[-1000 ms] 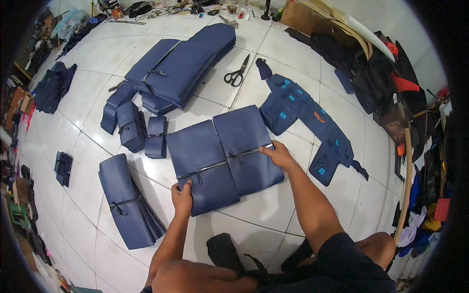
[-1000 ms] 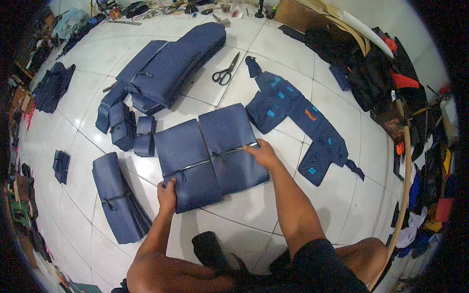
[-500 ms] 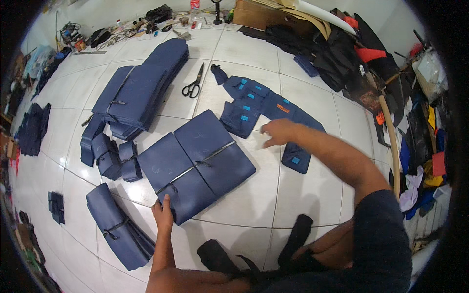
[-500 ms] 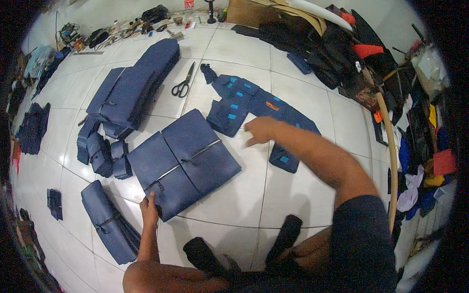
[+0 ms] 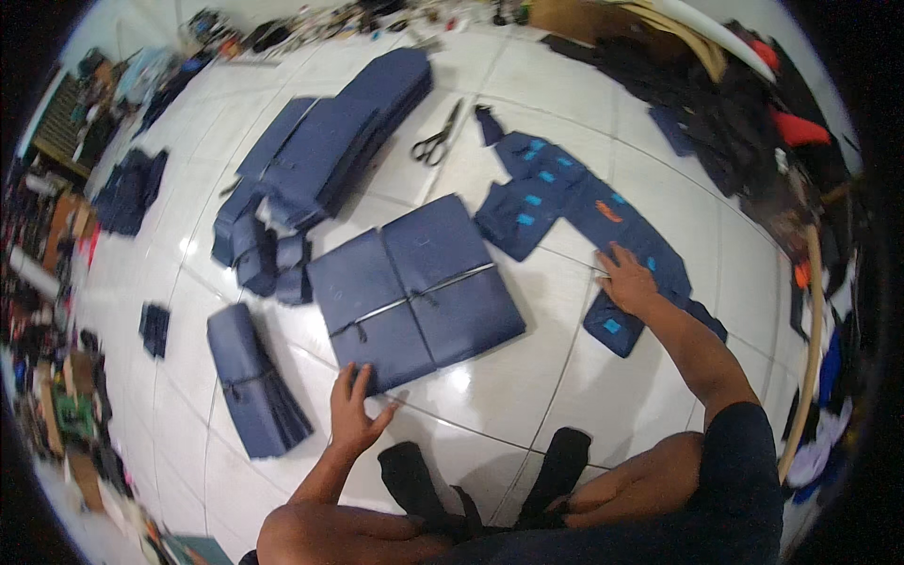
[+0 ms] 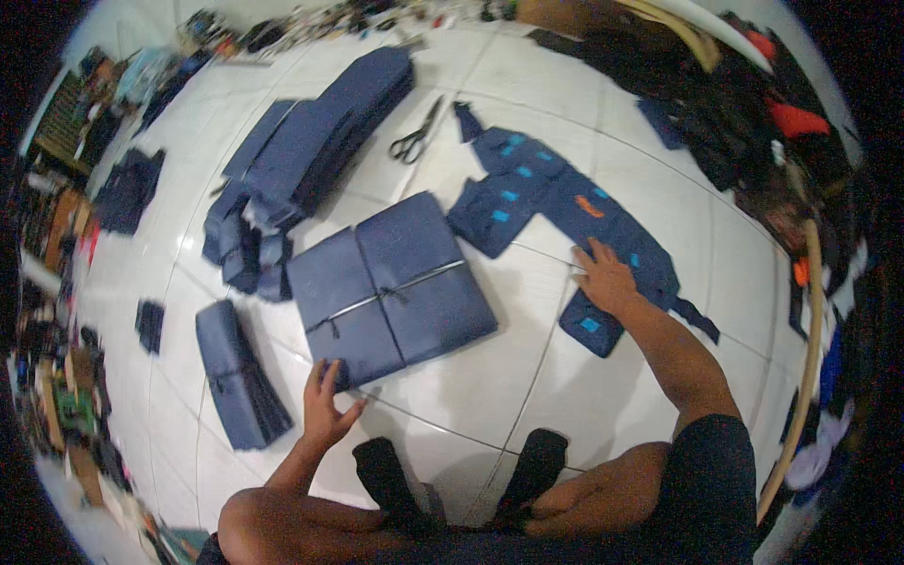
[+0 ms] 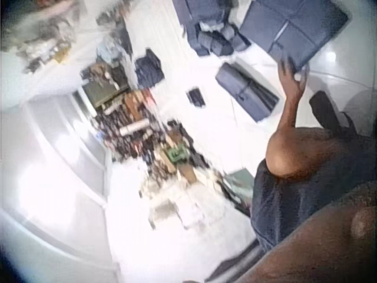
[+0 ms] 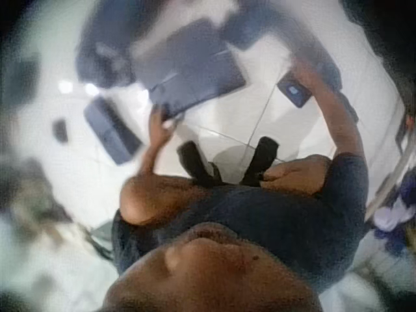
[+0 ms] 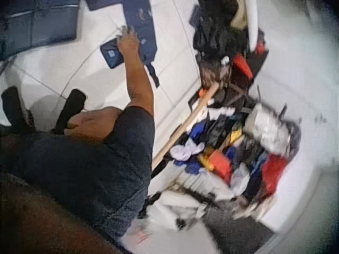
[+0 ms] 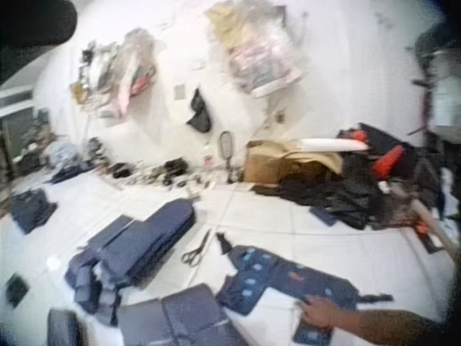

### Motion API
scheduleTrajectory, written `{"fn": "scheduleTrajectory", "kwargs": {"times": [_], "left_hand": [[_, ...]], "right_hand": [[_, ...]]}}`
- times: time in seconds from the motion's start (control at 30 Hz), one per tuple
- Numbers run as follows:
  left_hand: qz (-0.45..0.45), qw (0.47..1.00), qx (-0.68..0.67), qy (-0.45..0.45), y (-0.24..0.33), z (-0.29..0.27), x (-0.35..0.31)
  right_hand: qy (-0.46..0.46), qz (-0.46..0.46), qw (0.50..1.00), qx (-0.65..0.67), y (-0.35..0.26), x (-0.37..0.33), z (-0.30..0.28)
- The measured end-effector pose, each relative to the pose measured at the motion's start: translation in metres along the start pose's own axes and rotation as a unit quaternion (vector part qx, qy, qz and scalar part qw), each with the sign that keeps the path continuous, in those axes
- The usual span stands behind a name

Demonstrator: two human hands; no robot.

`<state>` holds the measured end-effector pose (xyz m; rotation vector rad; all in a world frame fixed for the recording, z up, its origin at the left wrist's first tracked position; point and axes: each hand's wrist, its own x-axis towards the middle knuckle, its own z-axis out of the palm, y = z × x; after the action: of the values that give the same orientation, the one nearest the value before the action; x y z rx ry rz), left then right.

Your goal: The person labels blue garment pieces and stacks of fabric by hand and with a marker. The person marks numerical codes on the surface of the fabric pieces and organizes them into piles on the floor.

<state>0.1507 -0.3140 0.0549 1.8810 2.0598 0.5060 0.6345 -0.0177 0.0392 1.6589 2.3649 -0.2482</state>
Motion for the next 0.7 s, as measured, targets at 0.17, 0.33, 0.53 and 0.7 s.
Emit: {"fn": "scheduleTrajectory", "kwargs": {"times": [0.17, 0.33, 0.53, 0.7], "left_hand": [[-0.005, 0.996, 0.083, -0.037, 0.003, 0.012, -0.007], [0.003, 0.992, 0.128, -0.013, -0.006, 0.018, 0.009], [0.025, 0.992, 0.122, -0.021, -0.019, 0.022, 0.001], [0.033, 0.998, 0.060, 0.016, -0.015, 0.000, 0.001]], "right_hand": [[0.051, 0.014, 0.999, 0.004, 0.017, 0.046, 0.031], [0.069, 0.028, 0.997, 0.016, 0.046, 0.091, 0.025], [0.147, 0.031, 0.982, 0.116, 0.064, 0.088, 0.012], [0.179, -0.065, 0.975, 0.116, 0.051, 0.049, 0.013]]}}
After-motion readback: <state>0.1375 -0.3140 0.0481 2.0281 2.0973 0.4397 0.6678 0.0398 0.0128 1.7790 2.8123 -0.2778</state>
